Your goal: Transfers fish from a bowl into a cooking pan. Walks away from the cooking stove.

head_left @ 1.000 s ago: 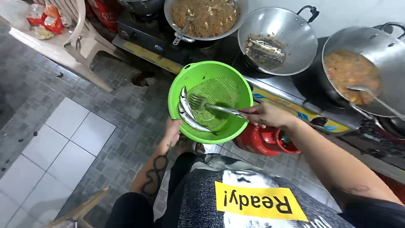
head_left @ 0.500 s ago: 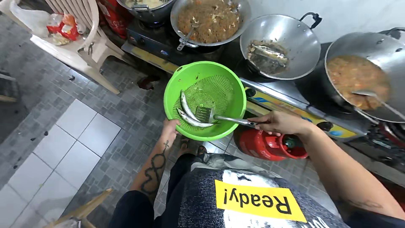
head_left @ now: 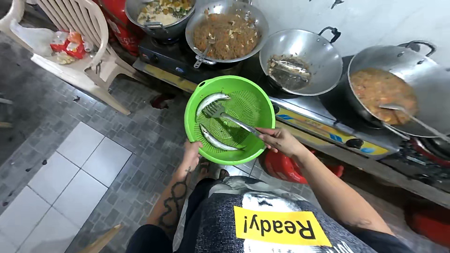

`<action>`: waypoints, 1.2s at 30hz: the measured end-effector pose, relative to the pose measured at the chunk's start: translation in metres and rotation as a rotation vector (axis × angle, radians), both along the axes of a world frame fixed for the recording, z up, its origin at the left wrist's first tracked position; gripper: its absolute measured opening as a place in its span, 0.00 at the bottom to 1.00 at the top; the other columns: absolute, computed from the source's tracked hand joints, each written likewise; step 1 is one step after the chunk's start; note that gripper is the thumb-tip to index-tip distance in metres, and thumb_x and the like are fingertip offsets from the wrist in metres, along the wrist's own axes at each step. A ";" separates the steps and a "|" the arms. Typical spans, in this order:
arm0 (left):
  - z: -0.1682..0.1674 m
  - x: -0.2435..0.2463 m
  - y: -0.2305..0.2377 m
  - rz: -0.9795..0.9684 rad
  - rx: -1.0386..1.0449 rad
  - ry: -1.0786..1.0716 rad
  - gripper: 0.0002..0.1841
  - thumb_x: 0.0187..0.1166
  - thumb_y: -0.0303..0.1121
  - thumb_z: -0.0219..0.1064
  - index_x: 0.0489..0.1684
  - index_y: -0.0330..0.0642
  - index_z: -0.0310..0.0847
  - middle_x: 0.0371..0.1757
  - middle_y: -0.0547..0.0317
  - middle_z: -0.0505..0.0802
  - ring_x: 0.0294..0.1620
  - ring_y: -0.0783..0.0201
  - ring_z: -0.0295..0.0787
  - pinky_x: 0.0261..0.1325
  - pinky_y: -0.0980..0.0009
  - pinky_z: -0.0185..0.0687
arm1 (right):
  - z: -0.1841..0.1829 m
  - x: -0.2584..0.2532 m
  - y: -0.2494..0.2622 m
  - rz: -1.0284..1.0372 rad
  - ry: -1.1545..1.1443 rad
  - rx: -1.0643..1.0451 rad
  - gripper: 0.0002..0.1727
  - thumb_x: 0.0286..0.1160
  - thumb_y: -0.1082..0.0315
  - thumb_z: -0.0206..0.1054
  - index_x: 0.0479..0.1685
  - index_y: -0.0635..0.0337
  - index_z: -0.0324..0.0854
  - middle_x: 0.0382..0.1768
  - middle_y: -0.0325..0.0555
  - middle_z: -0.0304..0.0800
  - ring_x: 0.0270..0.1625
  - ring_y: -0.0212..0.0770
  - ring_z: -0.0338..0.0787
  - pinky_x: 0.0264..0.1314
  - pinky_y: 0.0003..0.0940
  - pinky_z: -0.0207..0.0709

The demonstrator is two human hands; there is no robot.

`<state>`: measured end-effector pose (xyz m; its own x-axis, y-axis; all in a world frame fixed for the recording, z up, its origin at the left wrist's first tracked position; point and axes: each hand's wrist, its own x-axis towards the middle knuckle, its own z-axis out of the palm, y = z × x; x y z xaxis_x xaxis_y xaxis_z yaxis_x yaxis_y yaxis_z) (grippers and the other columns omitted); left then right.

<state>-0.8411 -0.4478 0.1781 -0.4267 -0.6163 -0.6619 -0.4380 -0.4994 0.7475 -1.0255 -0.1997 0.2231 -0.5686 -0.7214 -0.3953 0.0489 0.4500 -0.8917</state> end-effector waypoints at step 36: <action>0.005 -0.041 0.010 0.168 0.029 0.087 0.30 0.73 0.13 0.59 0.79 0.34 0.61 0.51 0.37 0.83 0.38 0.54 0.84 0.33 0.63 0.83 | 0.038 0.063 0.036 -0.232 0.099 0.270 0.23 0.90 0.63 0.60 0.80 0.61 0.77 0.24 0.38 0.84 0.17 0.27 0.76 0.23 0.25 0.74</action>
